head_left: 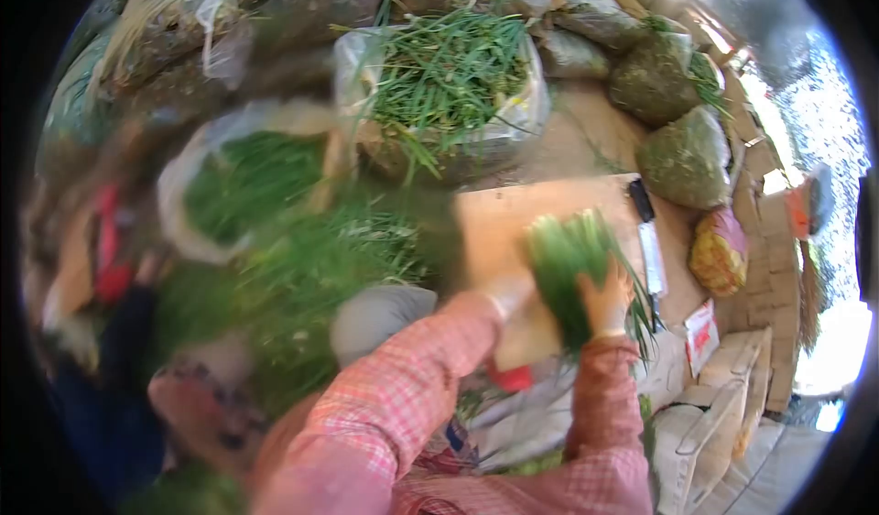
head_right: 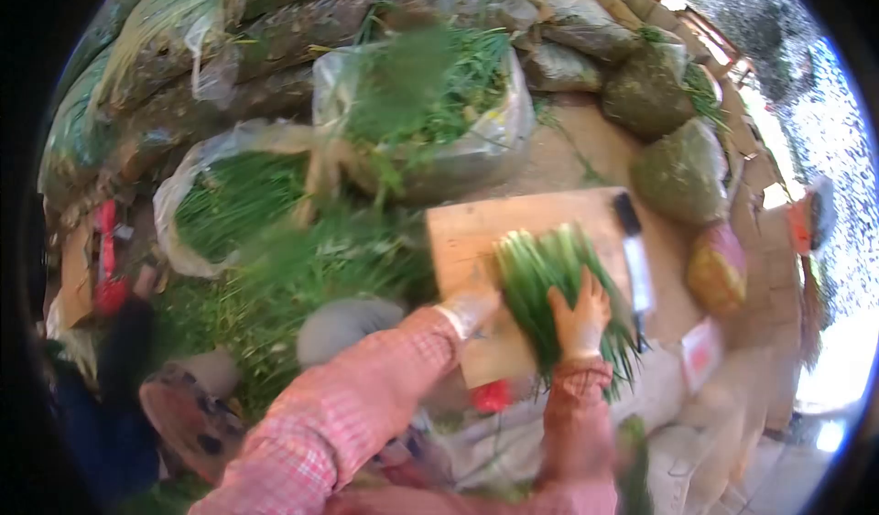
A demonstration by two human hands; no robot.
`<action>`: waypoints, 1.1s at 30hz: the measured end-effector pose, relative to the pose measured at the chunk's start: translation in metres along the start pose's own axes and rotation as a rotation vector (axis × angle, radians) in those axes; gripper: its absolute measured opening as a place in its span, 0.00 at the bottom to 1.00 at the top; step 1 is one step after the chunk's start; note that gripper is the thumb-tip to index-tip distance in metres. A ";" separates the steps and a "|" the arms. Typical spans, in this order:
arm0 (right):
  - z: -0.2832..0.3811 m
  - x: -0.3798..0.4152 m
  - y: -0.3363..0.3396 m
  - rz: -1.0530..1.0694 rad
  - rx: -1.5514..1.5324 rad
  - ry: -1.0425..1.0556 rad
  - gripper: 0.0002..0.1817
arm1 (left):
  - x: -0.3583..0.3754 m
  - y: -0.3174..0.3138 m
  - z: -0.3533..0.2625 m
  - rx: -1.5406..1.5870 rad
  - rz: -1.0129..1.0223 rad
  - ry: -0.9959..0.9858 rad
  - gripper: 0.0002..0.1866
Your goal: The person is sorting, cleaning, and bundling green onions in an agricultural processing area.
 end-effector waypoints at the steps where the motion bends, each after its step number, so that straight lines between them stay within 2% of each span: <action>1: -0.018 -0.011 0.001 -0.051 -0.023 -0.022 0.33 | -0.003 -0.006 -0.001 -0.174 -0.008 -0.088 0.13; 2: -0.033 -0.024 0.003 -0.077 -0.139 -0.055 0.22 | -0.008 -0.012 -0.003 -0.418 -0.040 -0.201 0.12; 4: -0.086 -0.058 -0.018 -0.130 -0.212 -0.096 0.16 | -0.011 -0.017 -0.003 -0.645 -0.101 -0.299 0.12; 5: -0.112 -0.077 -0.035 -0.146 -0.238 -0.078 0.15 | -0.012 -0.018 -0.003 -0.698 -0.122 -0.322 0.12; 8: -0.151 -0.117 -0.066 -0.011 -0.405 -0.192 0.13 | -0.009 -0.017 -0.009 -0.790 -0.160 -0.348 0.11; 11: -0.142 -0.136 -0.071 0.167 -0.412 -0.220 0.13 | -0.009 -0.018 -0.012 -0.863 -0.180 -0.363 0.11; 12: -0.183 -0.158 -0.129 0.227 -0.594 -0.284 0.14 | -0.012 -0.022 -0.010 -0.881 -0.201 -0.370 0.11; 14: -0.161 -0.154 -0.117 0.346 -0.632 -0.375 0.12 | -0.027 -0.033 0.008 -0.897 -0.287 -0.384 0.09; 15: -0.149 -0.148 -0.112 0.411 -0.650 -0.418 0.11 | -0.023 -0.034 0.005 -0.916 -0.246 -0.355 0.09; 16: -0.141 -0.154 -0.106 0.325 -0.531 -0.249 0.13 | -0.015 -0.031 -0.007 -0.934 -0.208 -0.326 0.09; 17: -0.140 -0.154 -0.109 0.308 -0.516 -0.231 0.14 | -0.011 -0.031 -0.012 -0.950 -0.172 -0.299 0.09; 23: -0.145 -0.158 -0.129 0.271 -0.344 -0.144 0.16 | -0.007 -0.048 -0.018 -1.024 -0.255 -0.433 0.16; 26: -0.146 -0.157 -0.133 0.266 -0.088 -0.141 0.13 | -0.004 -0.048 -0.025 -1.035 -0.242 -0.429 0.20; 28: -0.135 -0.148 -0.139 0.331 0.375 0.063 0.12 | -0.004 -0.049 -0.026 -1.046 -0.263 -0.435 0.22; 30: -0.131 -0.137 -0.149 0.405 0.715 0.188 0.13 | -0.005 -0.051 -0.025 -1.027 -0.265 -0.432 0.24; 33: -0.137 -0.120 -0.156 0.543 1.048 0.242 0.14 | -0.007 -0.056 -0.025 -0.995 -0.286 -0.447 0.27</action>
Point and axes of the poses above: each hand's wrist, its own x-axis away from the middle knuckle, its own y-axis out of the back of the hand, z = x × y, the point moved 7 cm from there along -x, towards the middle knuckle, and after that the axes turned 8 degrees about z, right-handed, at the moved point
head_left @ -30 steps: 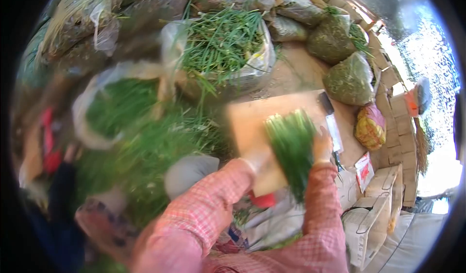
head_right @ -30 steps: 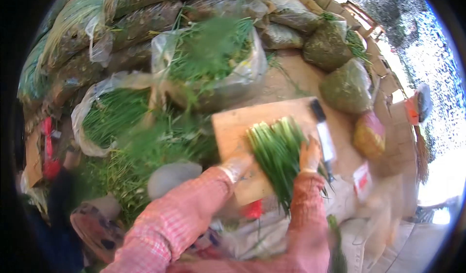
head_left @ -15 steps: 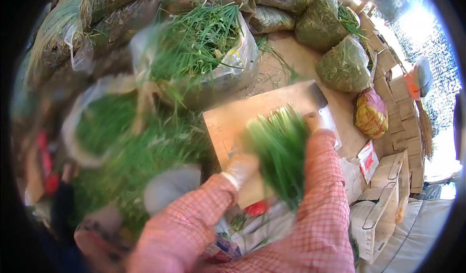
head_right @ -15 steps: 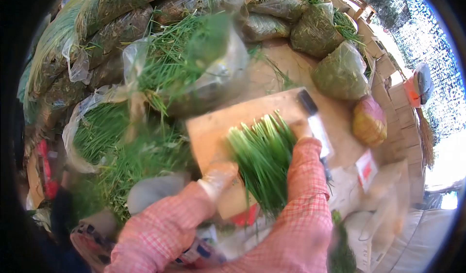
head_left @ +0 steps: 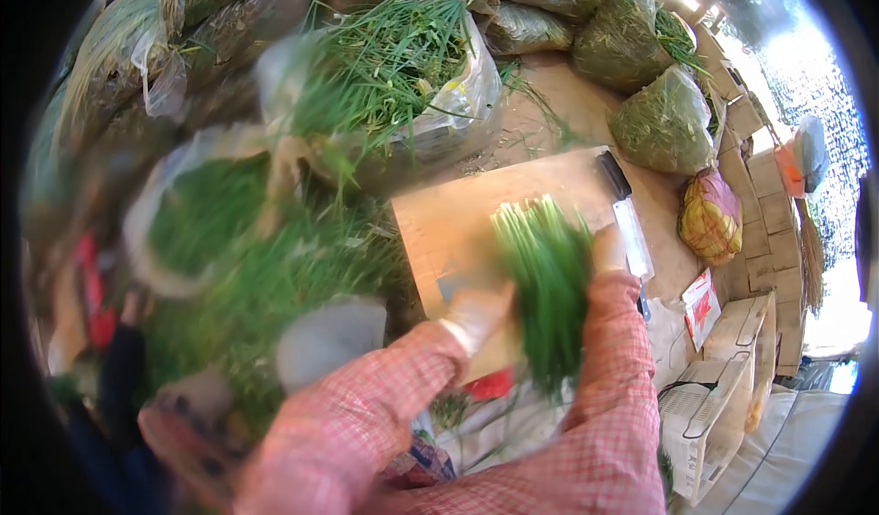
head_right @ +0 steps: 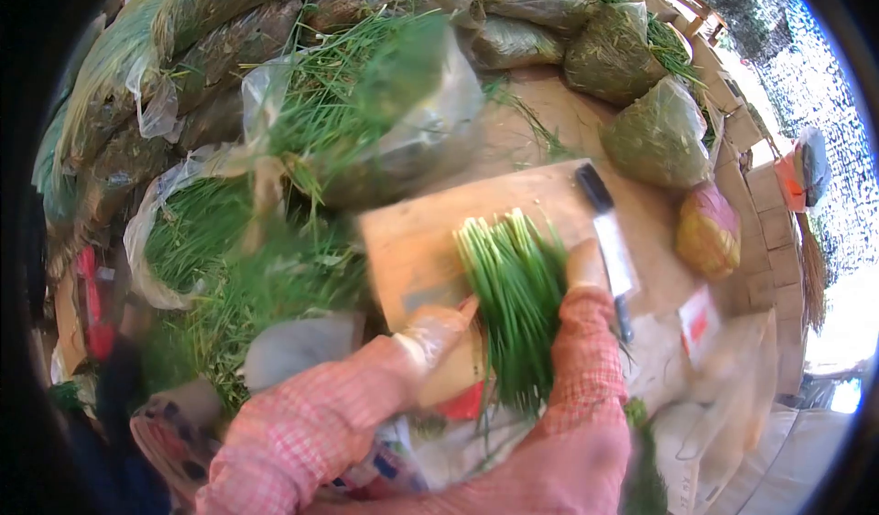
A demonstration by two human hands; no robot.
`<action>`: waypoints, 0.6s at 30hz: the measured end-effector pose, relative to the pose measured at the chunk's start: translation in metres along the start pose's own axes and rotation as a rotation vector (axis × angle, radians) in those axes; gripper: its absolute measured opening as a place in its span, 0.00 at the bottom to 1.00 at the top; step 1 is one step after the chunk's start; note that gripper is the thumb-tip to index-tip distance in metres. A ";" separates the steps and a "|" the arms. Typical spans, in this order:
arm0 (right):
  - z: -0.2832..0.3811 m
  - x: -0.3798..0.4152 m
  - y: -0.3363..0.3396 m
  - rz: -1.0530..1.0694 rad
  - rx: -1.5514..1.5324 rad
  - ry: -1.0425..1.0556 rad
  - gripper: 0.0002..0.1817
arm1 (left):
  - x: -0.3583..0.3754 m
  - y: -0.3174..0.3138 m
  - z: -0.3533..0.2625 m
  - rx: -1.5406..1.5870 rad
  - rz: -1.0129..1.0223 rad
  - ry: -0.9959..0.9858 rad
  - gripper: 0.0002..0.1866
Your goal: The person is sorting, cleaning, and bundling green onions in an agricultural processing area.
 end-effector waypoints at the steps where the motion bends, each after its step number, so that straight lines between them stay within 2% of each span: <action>1: 0.000 0.003 -0.005 -0.076 0.009 -0.048 0.12 | 0.001 -0.004 -0.003 -0.023 -0.039 0.000 0.28; 2: 0.001 0.008 -0.017 -0.200 -0.311 -0.127 0.10 | 0.001 -0.009 -0.006 -0.045 -0.079 0.002 0.29; 4: -0.013 0.065 0.011 -0.388 -1.153 -0.248 0.08 | -0.003 -0.024 -0.009 0.081 -0.227 -0.024 0.30; 5: -0.015 0.095 0.033 -0.483 -1.412 -0.280 0.07 | -0.003 -0.026 -0.009 0.142 -0.301 -0.032 0.30; 6: -0.008 0.114 0.052 -0.559 -1.542 -0.289 0.06 | -0.007 -0.031 -0.009 0.157 -0.218 -0.016 0.30; 8: 0.006 0.132 0.080 -0.663 -1.630 -0.302 0.06 | -0.016 -0.033 -0.011 0.192 -0.051 0.007 0.31; 9: 0.012 0.136 0.090 -0.712 -1.647 -0.308 0.07 | -0.018 -0.034 -0.010 0.156 0.067 0.133 0.31; 11: 0.021 0.141 0.111 -0.760 -1.703 -0.393 0.08 | -0.027 -0.034 -0.001 0.184 0.164 0.138 0.17; 12: 0.021 0.133 0.119 -0.756 -1.705 -0.382 0.08 | -0.031 -0.032 0.007 0.195 0.212 0.140 0.13; 16: 0.016 0.089 0.142 -0.783 -1.745 -0.320 0.10 | -0.054 -0.027 0.059 0.131 0.125 0.205 0.11; 17: 0.015 0.076 0.139 -0.778 -1.742 -0.299 0.10 | -0.054 -0.015 0.063 0.102 0.263 0.148 0.12; 18: 0.015 0.064 0.135 -0.769 -1.737 -0.279 0.10 | -0.049 0.003 0.069 0.134 0.262 0.147 0.12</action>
Point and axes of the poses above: each hand's wrist, its own x-axis away from the middle knuckle, its own y-axis out of the back of the hand, z = x × y, the point moved 7 cm from there along -x, towards the middle knuckle, and after that the axes turned 8 degrees about z, right-handed, at the moved point
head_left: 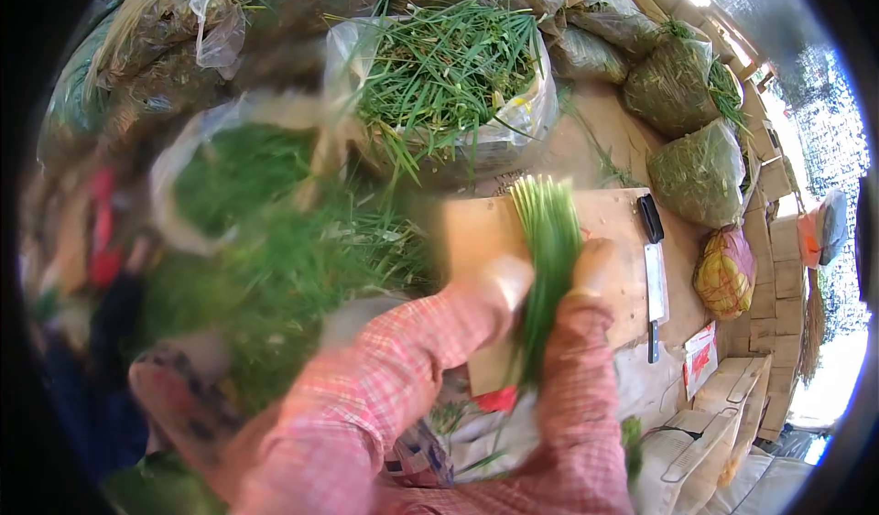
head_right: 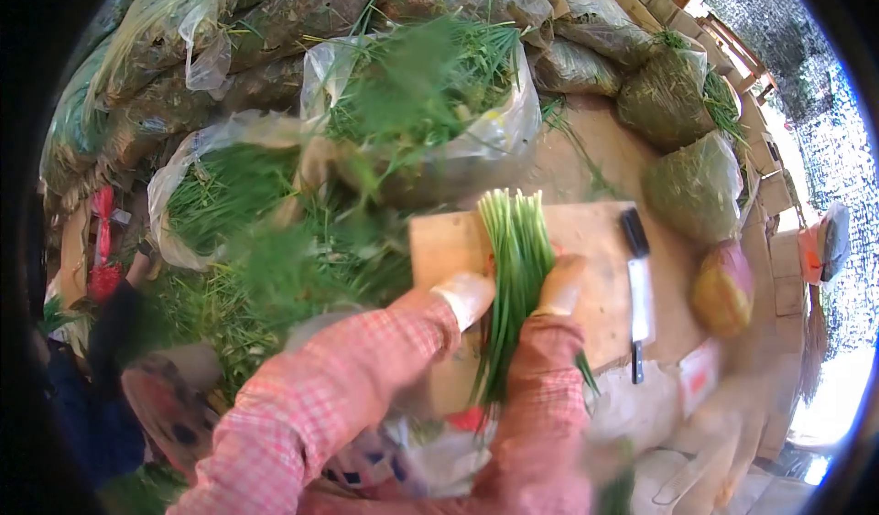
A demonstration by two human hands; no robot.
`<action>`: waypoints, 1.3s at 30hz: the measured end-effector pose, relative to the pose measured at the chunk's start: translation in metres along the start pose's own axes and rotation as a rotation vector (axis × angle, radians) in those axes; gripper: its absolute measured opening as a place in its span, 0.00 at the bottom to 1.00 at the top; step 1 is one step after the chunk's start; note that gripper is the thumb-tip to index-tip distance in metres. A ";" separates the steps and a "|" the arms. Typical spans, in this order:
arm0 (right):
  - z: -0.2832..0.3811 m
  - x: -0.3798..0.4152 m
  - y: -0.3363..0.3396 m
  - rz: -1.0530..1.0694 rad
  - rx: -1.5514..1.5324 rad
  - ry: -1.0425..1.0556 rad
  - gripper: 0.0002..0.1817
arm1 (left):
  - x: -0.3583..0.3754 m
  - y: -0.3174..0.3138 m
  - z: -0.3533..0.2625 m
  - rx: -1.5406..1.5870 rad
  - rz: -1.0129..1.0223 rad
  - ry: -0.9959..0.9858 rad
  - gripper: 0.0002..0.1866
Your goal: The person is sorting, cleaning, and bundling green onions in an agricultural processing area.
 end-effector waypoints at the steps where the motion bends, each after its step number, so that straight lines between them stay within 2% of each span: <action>1: -0.014 -0.007 -0.001 0.024 0.009 -0.019 0.09 | 0.011 0.014 0.004 0.035 0.004 -0.002 0.13; 2: -0.030 -0.017 0.003 0.024 0.099 -0.069 0.08 | 0.022 0.029 0.007 0.072 0.006 -0.003 0.13; 3: -0.041 -0.024 0.007 0.019 0.193 -0.119 0.08 | 0.034 0.041 0.009 0.077 0.093 0.012 0.13; 5: -0.054 -0.032 0.018 0.016 0.340 -0.202 0.08 | 0.037 0.043 0.022 0.022 0.140 -0.026 0.13; 8: -0.050 -0.033 0.027 0.008 0.289 -0.161 0.08 | 0.044 0.041 0.037 -0.086 0.203 -0.088 0.12; 10: -0.034 -0.029 0.033 0.005 0.206 -0.090 0.08 | 0.016 0.015 0.052 -0.499 -0.208 -0.139 0.13; 13: -0.005 -0.025 0.042 0.016 0.118 0.002 0.07 | 0.035 0.053 0.048 -0.163 -0.494 -0.159 0.13; 15: 0.011 -0.029 0.042 0.054 0.122 0.068 0.07 | 0.038 0.061 0.054 -0.078 -0.689 -0.138 0.13; 17: 0.023 -0.040 0.032 0.138 0.182 0.147 0.08 | 0.025 0.048 0.066 -0.123 -0.844 -0.079 0.13; 19: 0.029 -0.049 0.017 0.234 0.253 0.229 0.10 | 0.023 0.042 0.066 -0.126 -0.818 -0.046 0.13; 22: 0.033 -0.051 -0.003 0.236 0.406 0.184 0.11 | 0.023 0.040 0.065 -0.127 -0.709 -0.023 0.13; 23: 0.040 -0.053 -0.011 0.257 0.544 0.212 0.11 | 0.024 0.039 0.065 -0.124 -0.672 -0.019 0.13; 26: 0.063 -0.047 -0.007 0.289 0.903 0.110 0.08 | 0.021 0.033 0.063 -0.093 -0.544 -0.020 0.13; 28: 0.115 -0.049 -0.007 0.293 0.595 0.618 0.06 | 0.017 0.027 0.060 -0.049 -0.468 -0.033 0.13; 29: 0.115 -0.054 -0.012 0.289 0.565 0.693 0.05 | 0.013 0.023 0.057 -0.037 -0.432 -0.041 0.13; 33: 0.084 -0.070 -0.026 0.252 0.783 0.338 0.04 | 0.008 0.016 0.047 -0.012 -0.325 -0.099 0.13; 36: 0.088 -0.064 -0.019 0.215 0.791 0.186 0.05 | 0.012 0.018 0.044 0.019 -0.230 -0.146 0.13; 39: -0.098 -0.168 -0.041 0.161 0.675 0.442 0.09 | 0.032 0.028 0.049 0.092 -0.144 -0.212 0.13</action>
Point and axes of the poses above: each hand's wrist, its own x-axis away from the middle knuckle, its own y-axis out of the back of the hand, z = x × y, the point moved 7 cm from there along -x, towards the middle knuckle, and after that the axes turned 8 degrees about z, right-handed, at the moved point
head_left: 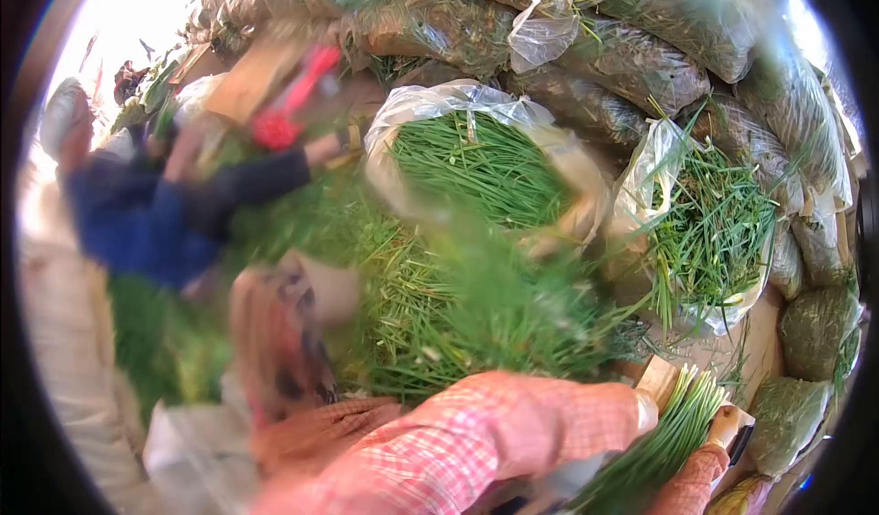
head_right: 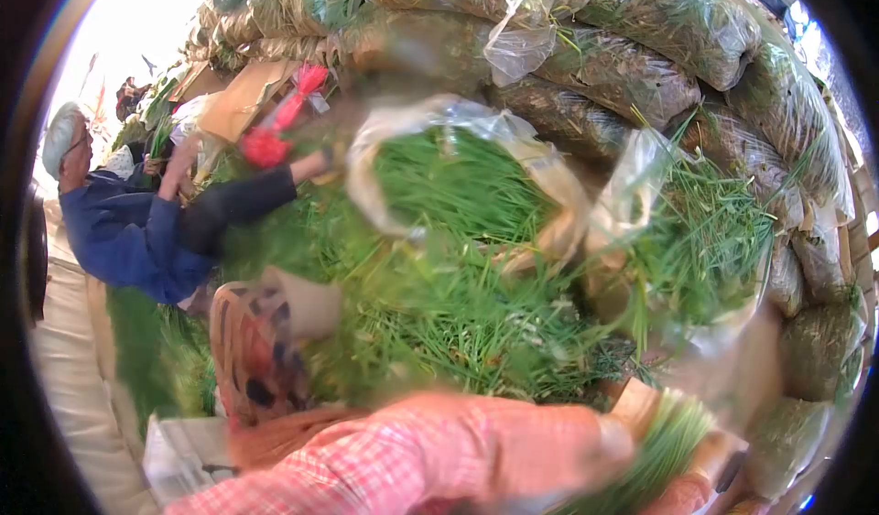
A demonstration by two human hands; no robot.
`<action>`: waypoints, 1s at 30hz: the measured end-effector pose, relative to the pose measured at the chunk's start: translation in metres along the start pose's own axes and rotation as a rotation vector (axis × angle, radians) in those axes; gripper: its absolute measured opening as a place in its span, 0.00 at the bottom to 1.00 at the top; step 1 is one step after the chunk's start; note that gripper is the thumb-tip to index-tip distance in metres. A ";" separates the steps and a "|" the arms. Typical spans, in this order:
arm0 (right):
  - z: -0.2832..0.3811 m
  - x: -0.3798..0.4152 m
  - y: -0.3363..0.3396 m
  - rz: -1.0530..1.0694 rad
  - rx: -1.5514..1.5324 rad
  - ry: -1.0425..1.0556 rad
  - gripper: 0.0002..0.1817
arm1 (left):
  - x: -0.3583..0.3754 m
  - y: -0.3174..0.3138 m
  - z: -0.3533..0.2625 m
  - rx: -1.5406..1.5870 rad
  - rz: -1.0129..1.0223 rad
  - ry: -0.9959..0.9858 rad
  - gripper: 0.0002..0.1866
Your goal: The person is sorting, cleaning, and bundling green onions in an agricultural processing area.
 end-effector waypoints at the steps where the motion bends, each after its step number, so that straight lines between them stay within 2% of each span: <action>1: 0.022 0.000 0.026 0.166 -0.296 -0.242 0.10 | 0.012 0.010 0.004 0.063 -0.013 -0.029 0.13; 3: 0.168 -0.007 0.149 0.034 -0.502 0.004 0.07 | 0.052 0.033 0.034 0.333 -0.134 -0.095 0.15; 5: 0.281 -0.008 0.201 0.049 -0.667 0.099 0.07 | 0.101 0.060 0.074 0.654 -0.309 -0.196 0.20; 6: 0.346 -0.004 0.212 0.214 -0.926 0.080 0.07 | 0.149 0.086 0.098 0.948 -0.296 -0.129 0.20; 7: 0.405 0.000 0.210 0.314 -0.987 0.238 0.09 | 0.178 0.090 0.130 0.930 -0.378 -0.020 0.20; 8: 0.475 0.006 0.214 0.380 -0.817 0.448 0.11 | 0.202 0.081 0.172 0.972 -0.552 0.122 0.20; 9: 0.541 0.011 0.210 0.459 -0.773 0.606 0.09 | 0.235 0.082 0.201 1.070 -0.622 0.315 0.18; 11: 0.624 0.008 0.143 0.565 -0.715 0.802 0.14 | 0.265 0.043 0.269 0.702 -0.775 0.554 0.17; 12: 0.656 -0.002 0.098 0.507 -0.599 0.902 0.15 | 0.277 0.032 0.281 0.598 -0.739 0.612 0.16; 13: 0.678 -0.019 0.059 0.583 -0.606 0.781 0.14 | 0.287 0.021 0.293 0.493 -0.701 0.668 0.16; 15: 0.708 -0.057 -0.016 0.552 -0.751 0.580 0.15 | 0.292 0.006 0.301 0.469 -0.501 0.693 0.16; 16: 0.717 -0.075 -0.050 0.553 -0.857 0.492 0.15 | 0.289 -0.010 0.304 0.418 -0.520 0.651 0.15; 18: 0.735 -0.117 -0.108 0.500 -0.956 0.492 0.17 | 0.284 -0.018 0.308 0.371 -0.507 0.616 0.15; 19: 0.738 -0.134 -0.126 0.479 -1.002 0.493 0.18 | 0.284 -0.016 0.308 0.394 -0.483 0.618 0.15; 21: 0.733 -0.164 -0.133 0.438 -1.098 0.353 0.21 | 0.281 -0.014 0.312 0.425 -0.439 0.626 0.15; 22: 0.722 -0.185 -0.159 0.452 -0.982 0.348 0.23 | 0.283 -0.016 0.310 0.396 -0.508 0.610 0.15; 23: 0.714 -0.190 -0.165 0.528 -1.289 0.228 0.24 | 0.284 -0.017 0.312 0.405 -0.523 0.613 0.15; 25: 0.713 -0.189 -0.129 0.137 -0.745 0.645 0.21 | 0.287 -0.015 0.313 0.419 -0.554 0.621 0.15; 27: 0.706 -0.183 -0.124 0.164 -0.832 0.581 0.21 | 0.288 -0.016 0.314 0.428 -0.583 0.621 0.16; 30: 0.712 -0.174 -0.108 0.226 -0.627 0.688 0.24 | 0.291 -0.017 0.313 0.418 -0.651 0.607 0.16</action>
Point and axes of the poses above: each hand's wrist, its own x-axis away from the middle knuckle, its own y-axis out of the back of the hand, z = x × y, the point moved 7 cm from there along -x, towards the middle knuckle, and after that the axes turned 8 degrees about z, right-handed, at the moved point
